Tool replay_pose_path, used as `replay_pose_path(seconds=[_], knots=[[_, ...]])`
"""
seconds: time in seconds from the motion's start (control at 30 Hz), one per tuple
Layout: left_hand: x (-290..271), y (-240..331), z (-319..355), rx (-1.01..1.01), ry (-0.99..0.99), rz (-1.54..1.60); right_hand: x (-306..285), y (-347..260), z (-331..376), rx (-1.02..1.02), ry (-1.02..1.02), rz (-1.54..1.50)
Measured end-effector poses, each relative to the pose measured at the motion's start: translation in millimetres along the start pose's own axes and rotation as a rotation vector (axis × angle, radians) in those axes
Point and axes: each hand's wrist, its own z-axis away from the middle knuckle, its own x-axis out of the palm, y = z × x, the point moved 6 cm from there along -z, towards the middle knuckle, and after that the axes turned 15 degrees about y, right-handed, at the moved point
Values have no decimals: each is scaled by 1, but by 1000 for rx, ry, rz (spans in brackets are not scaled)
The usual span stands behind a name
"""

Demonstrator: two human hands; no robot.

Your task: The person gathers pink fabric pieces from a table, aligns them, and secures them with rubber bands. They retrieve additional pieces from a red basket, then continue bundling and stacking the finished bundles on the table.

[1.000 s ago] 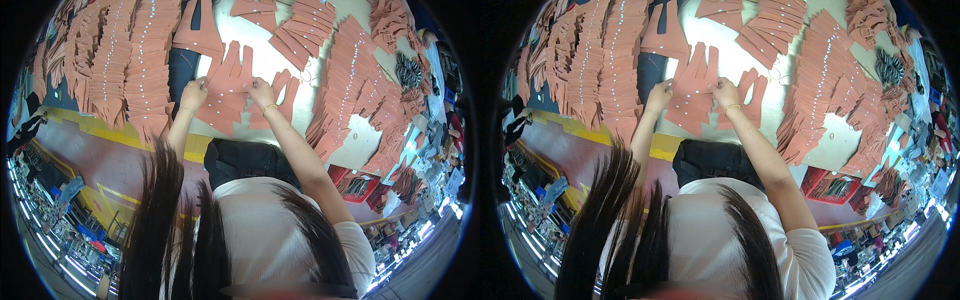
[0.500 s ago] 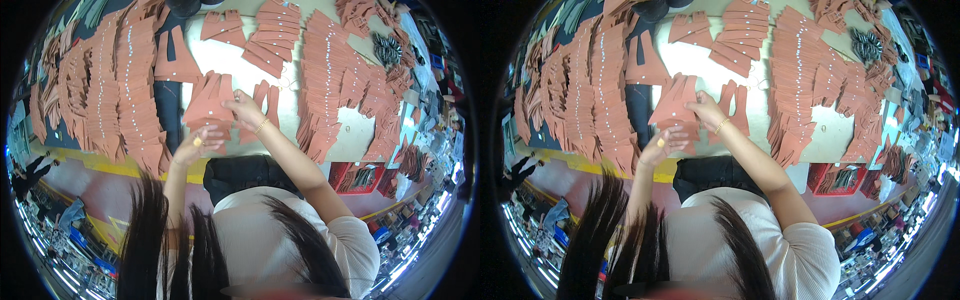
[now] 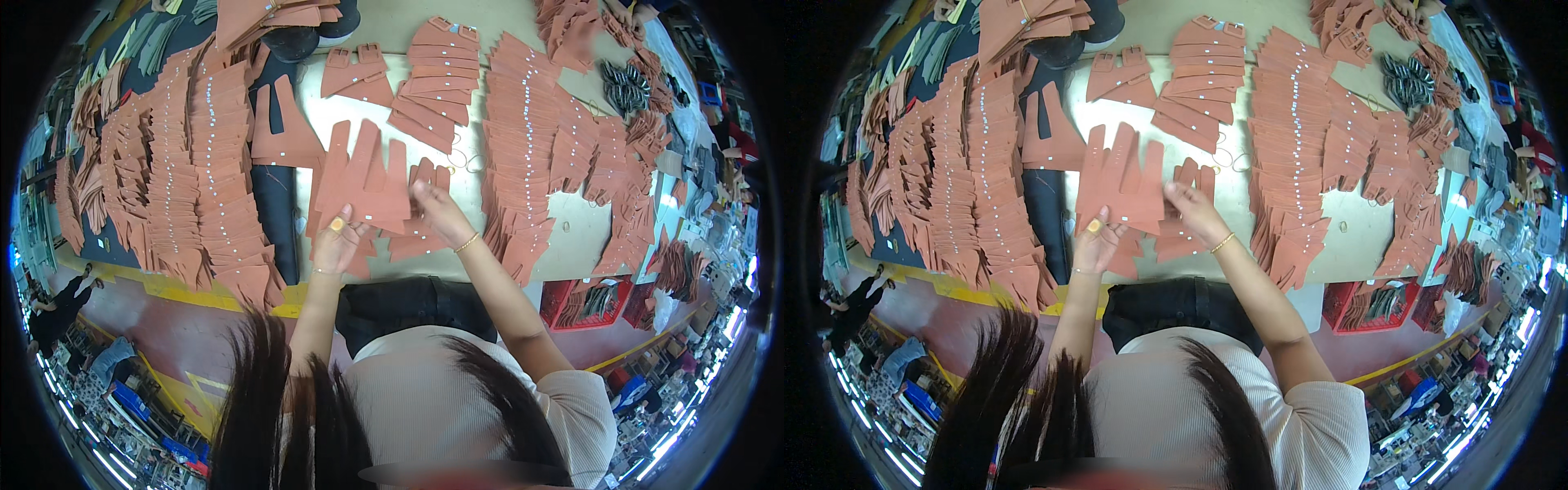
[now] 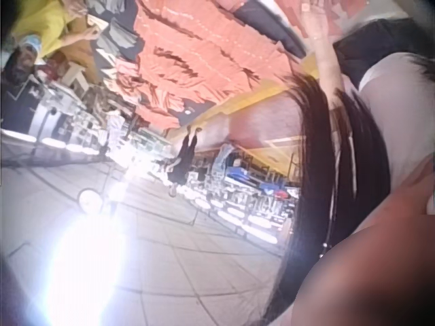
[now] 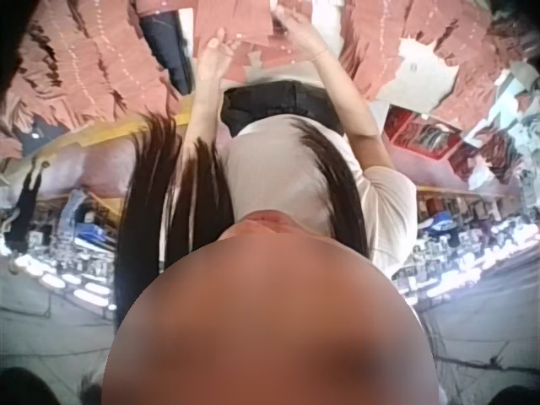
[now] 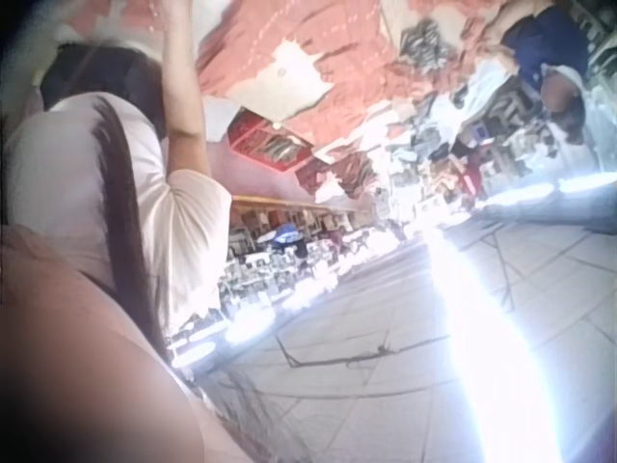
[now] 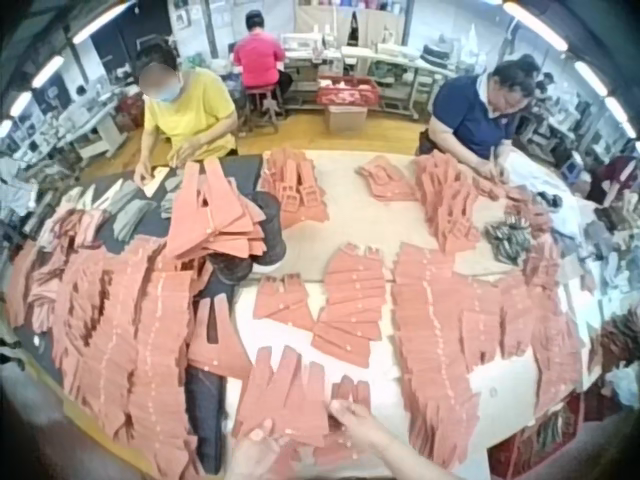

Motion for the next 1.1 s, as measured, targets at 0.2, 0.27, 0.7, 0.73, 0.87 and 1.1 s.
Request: replay_pose_path(seconds=[0.2,0.27,0.7,0.73,0.87,1.1], knots=[[-65,3,-41,-95,327,-62,27,-22,-87,126,103,-324],[-79,-1,-46,-127,355,-44,47,-19,-122,178,162,-510],[-82,-7,-42,-24,424,-41,117,-44,-211,19,681,-674],[-81,-7,-42,-20,414,-36,117,-50,-220,-120,732,-598],[-76,-3,-38,6,349,-34,120,-66,-251,-471,835,-657],[-67,4,-38,-25,368,-36,80,-94,-211,-254,174,32]])
